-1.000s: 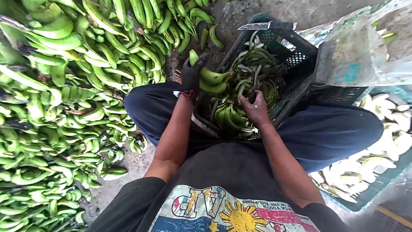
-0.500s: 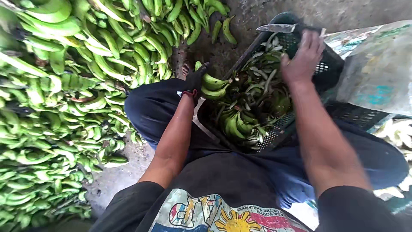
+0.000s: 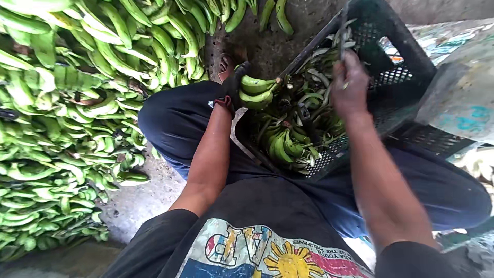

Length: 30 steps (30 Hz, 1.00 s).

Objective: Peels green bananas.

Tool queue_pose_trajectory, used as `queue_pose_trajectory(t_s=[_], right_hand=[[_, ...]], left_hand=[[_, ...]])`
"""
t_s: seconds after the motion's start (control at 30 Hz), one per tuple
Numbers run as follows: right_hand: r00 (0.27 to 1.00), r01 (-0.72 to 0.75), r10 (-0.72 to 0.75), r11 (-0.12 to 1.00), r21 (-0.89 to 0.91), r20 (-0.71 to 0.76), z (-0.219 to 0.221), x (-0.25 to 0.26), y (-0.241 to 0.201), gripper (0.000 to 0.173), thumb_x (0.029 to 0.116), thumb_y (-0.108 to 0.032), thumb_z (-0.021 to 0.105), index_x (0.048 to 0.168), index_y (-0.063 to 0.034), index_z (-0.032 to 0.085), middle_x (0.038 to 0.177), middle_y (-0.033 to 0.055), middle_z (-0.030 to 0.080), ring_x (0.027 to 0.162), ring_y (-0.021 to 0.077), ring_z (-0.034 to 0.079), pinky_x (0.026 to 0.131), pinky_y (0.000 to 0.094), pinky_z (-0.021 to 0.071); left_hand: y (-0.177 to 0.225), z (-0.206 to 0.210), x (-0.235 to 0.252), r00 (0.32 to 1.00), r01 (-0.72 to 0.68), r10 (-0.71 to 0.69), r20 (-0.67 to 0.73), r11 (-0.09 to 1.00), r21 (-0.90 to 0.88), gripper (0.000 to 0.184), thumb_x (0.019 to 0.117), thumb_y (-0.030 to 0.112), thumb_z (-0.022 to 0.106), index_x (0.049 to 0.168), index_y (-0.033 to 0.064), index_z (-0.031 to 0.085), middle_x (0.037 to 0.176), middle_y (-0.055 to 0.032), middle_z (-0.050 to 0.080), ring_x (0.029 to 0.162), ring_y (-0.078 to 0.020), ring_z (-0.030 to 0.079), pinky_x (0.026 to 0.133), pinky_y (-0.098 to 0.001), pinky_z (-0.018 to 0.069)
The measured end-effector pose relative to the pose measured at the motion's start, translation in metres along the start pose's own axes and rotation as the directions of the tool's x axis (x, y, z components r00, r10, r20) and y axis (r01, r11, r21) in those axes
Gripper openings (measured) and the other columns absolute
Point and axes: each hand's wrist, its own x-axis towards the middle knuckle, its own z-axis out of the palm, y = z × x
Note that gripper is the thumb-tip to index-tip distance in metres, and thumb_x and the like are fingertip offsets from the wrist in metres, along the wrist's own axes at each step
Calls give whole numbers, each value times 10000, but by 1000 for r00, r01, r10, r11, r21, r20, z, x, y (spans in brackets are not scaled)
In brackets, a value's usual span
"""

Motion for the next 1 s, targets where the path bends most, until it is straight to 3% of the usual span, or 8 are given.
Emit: queue_pose_trajectory(t_s=[0.17, 0.27, 0.33, 0.43, 0.67, 0.83, 0.93, 1.0], right_hand=[[951, -239, 197, 956, 167, 238, 35, -104, -55, 506, 1044, -357, 579, 1412, -11, 542, 1203, 234, 685, 1096, 342, 687, 983, 547, 531], [959, -207, 163, 962, 179, 230, 42, -126, -73, 381, 1059, -306, 551, 1286, -9, 627, 1048, 178, 722, 931, 279, 713, 876, 500, 565], [956, -218, 178, 962, 163, 232, 44, -134, -74, 390, 1088, -344, 503, 1290, -25, 603, 921, 148, 695, 776, 260, 687, 759, 478, 574], [921, -310, 285, 949, 53, 266, 38, -142, -75, 428, 1111, -372, 441, 1288, -11, 589, 951, 212, 696, 883, 357, 700, 832, 558, 547], [937, -320, 292, 937, 139, 190, 18, -188, -58, 402, 1114, -345, 426, 1302, -33, 595, 919, 157, 674, 773, 272, 661, 749, 488, 552], [908, -375, 349, 924, 77, 230, 24, -196, -51, 410, 1117, -340, 424, 1336, -23, 563, 943, 205, 681, 859, 348, 683, 808, 555, 542], [925, -328, 307, 943, 63, 223, 29, -179, -63, 417, 1118, -339, 424, 1374, -29, 534, 945, 208, 688, 853, 359, 692, 800, 554, 549], [936, -293, 282, 956, 24, 211, 35, -160, -68, 412, 1119, -338, 415, 1359, -25, 532, 976, 220, 700, 905, 385, 710, 825, 568, 558]], left_hand=[[0, -3, 8, 997, 42, -45, 65, 998, 42, 460, 1057, 474, 469, 1335, 124, 577, 1159, -101, 662, 1010, -185, 668, 844, -405, 583], [2, -4, 0, 988, -146, 156, -1, 928, 344, 529, 1081, 491, 405, 1424, 123, 568, 1375, -108, 614, 1248, -164, 594, 1057, -396, 490], [6, 7, -14, 916, -329, 386, -110, 879, 344, 555, 1049, 430, 533, 1444, 39, 533, 1392, -169, 599, 1274, -198, 585, 1086, -388, 469], [16, 22, -32, 798, -499, 571, -194, 806, 318, 812, 903, 409, 751, 1531, 44, 388, 1440, -158, 557, 1293, -172, 574, 1091, -345, 482], [-10, 37, -81, 781, -594, 625, -15, 749, 293, 827, 883, 370, 769, 1522, 17, 381, 1407, -151, 573, 1231, -156, 610, 1032, -329, 531], [-4, 41, -61, 586, -751, 809, -56, 567, 339, 899, 849, 357, 796, 1529, -29, 354, 1457, -188, 524, 1256, -187, 594, 1043, -332, 530], [9, 41, -51, 416, -739, 909, -32, 359, 570, 899, 839, 474, 756, 1512, -21, 423, 1447, -196, 552, 1269, -244, 593, 1054, -390, 508], [7, 43, -38, 481, -664, 877, 6, 359, 656, 882, 839, 510, 745, 1533, 67, 431, 1421, -137, 588, 1209, -225, 637, 998, -415, 548]])
